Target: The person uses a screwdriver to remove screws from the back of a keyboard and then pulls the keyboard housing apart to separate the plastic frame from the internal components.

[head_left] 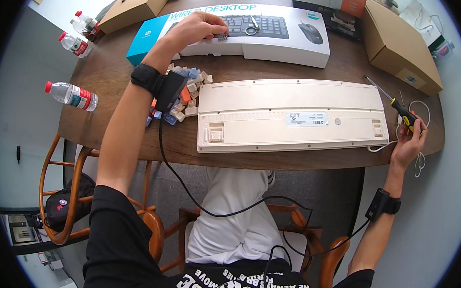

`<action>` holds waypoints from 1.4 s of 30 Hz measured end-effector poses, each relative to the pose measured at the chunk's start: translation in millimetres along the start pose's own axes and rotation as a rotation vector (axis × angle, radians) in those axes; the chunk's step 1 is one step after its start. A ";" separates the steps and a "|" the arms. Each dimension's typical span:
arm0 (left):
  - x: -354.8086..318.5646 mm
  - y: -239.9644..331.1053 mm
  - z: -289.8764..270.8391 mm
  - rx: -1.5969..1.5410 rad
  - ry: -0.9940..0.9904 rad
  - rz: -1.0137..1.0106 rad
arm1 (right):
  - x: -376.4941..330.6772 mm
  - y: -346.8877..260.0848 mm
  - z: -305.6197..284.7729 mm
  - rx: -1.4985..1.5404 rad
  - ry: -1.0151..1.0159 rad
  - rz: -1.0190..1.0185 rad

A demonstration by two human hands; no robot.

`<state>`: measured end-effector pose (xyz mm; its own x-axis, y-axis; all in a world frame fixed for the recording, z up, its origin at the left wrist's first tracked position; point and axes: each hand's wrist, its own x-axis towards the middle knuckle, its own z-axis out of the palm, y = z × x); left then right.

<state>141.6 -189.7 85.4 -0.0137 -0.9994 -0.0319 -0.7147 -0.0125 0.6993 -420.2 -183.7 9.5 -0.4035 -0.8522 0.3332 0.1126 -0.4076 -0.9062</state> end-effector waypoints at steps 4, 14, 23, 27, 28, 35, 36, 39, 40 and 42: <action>2.2 -6.2 0.9 -0.002 0.030 -0.001 | -1.4 -2.0 4.8 -0.003 0.011 0.000; -2.3 1.1 0.2 -0.048 -0.018 -0.019 | -1.4 -2.5 5.9 -0.001 0.029 0.002; -4.4 -1.3 -0.1 -0.014 -0.001 0.024 | -0.7 -0.3 5.6 0.029 0.018 -0.001; -4.1 -0.4 1.5 -0.023 -0.012 0.055 | 3.9 3.3 -7.3 0.023 -0.001 0.023; -5.4 1.0 3.1 -0.040 0.000 0.019 | 3.5 2.9 -7.0 0.044 0.023 0.016; -34.9 -10.2 3.8 0.034 0.258 0.158 | 6.2 8.7 -3.4 0.122 0.091 0.013; -51.9 0.1 2.2 0.039 0.304 0.163 | 3.3 11.1 2.9 0.142 0.091 0.026; -103.1 45.9 17.0 -0.014 0.355 0.204 | -1.0 3.0 6.5 0.178 0.083 0.012; -121.9 58.2 23.4 -0.038 0.371 0.218 | -2.3 1.4 8.3 0.193 0.086 0.004; -151.6 77.7 48.1 -0.017 0.322 0.275 | -1.6 3.6 -0.1 0.182 0.083 -0.005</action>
<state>54.5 -37.6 110.3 0.0187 -0.9244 0.3809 -0.7033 0.2586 0.6622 -419.3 -183.8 5.7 -0.4771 -0.8231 0.3081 0.2699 -0.4708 -0.8399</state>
